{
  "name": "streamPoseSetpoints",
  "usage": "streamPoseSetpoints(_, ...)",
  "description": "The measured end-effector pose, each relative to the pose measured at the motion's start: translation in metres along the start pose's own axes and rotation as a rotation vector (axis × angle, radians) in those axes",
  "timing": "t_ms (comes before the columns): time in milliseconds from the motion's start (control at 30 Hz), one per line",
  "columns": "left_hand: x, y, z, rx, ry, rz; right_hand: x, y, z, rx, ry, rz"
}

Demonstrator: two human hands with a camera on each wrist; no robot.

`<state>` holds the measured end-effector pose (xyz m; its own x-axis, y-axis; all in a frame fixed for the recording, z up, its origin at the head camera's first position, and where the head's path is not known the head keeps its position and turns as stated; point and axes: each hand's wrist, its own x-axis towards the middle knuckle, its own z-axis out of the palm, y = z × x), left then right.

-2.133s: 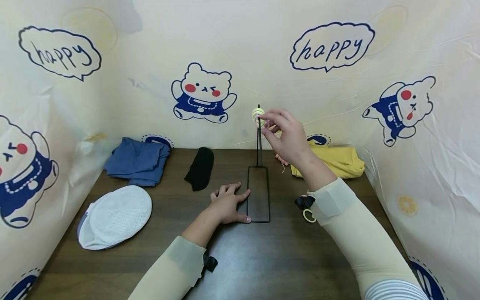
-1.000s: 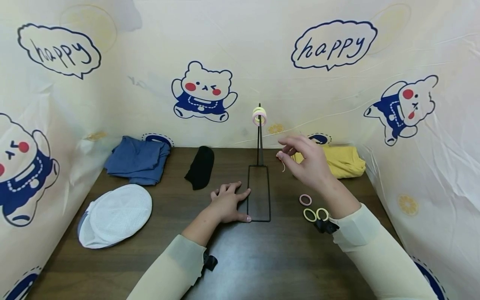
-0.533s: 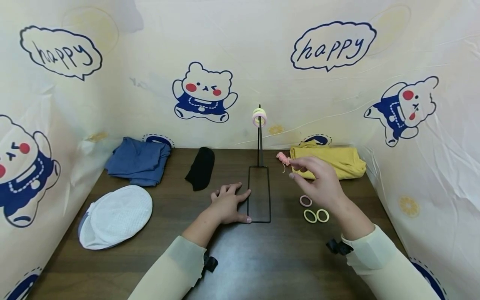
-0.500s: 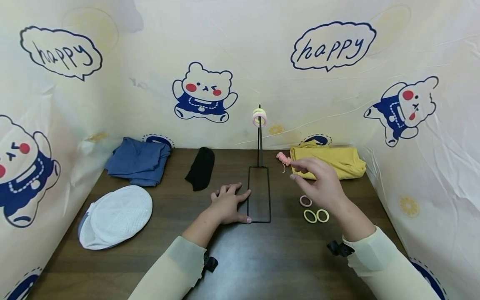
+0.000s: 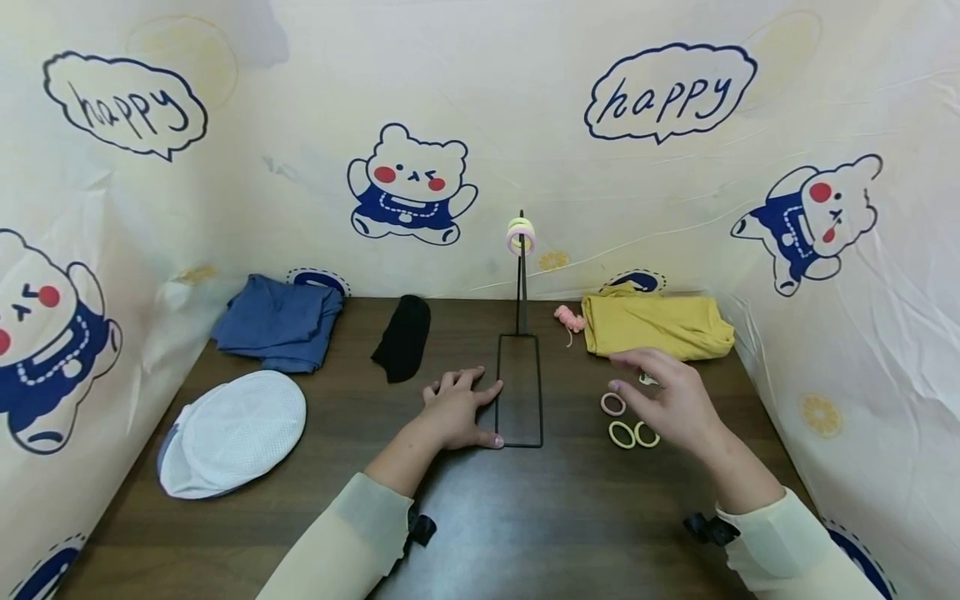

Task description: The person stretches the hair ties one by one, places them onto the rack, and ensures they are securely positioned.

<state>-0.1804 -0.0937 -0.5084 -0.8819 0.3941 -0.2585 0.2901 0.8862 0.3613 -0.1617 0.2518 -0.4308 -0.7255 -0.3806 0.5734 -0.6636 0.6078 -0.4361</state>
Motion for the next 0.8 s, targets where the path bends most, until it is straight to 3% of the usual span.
streamPoseSetpoints(200, -0.003, 0.0, 0.0, 0.005, -0.007, -0.007, -0.018, 0.009, 0.0, -0.037, -0.071, 0.077)
streamPoseSetpoints(500, -0.004, -0.001, 0.0, 0.002, -0.002, -0.014, -0.04, 0.026, 0.002, -0.074, -0.167, 0.121)
streamPoseSetpoints(800, -0.001, -0.001, -0.001, 0.027, -0.005, -0.006, -0.063, 0.042, -0.001, -0.089, -0.351, 0.266)
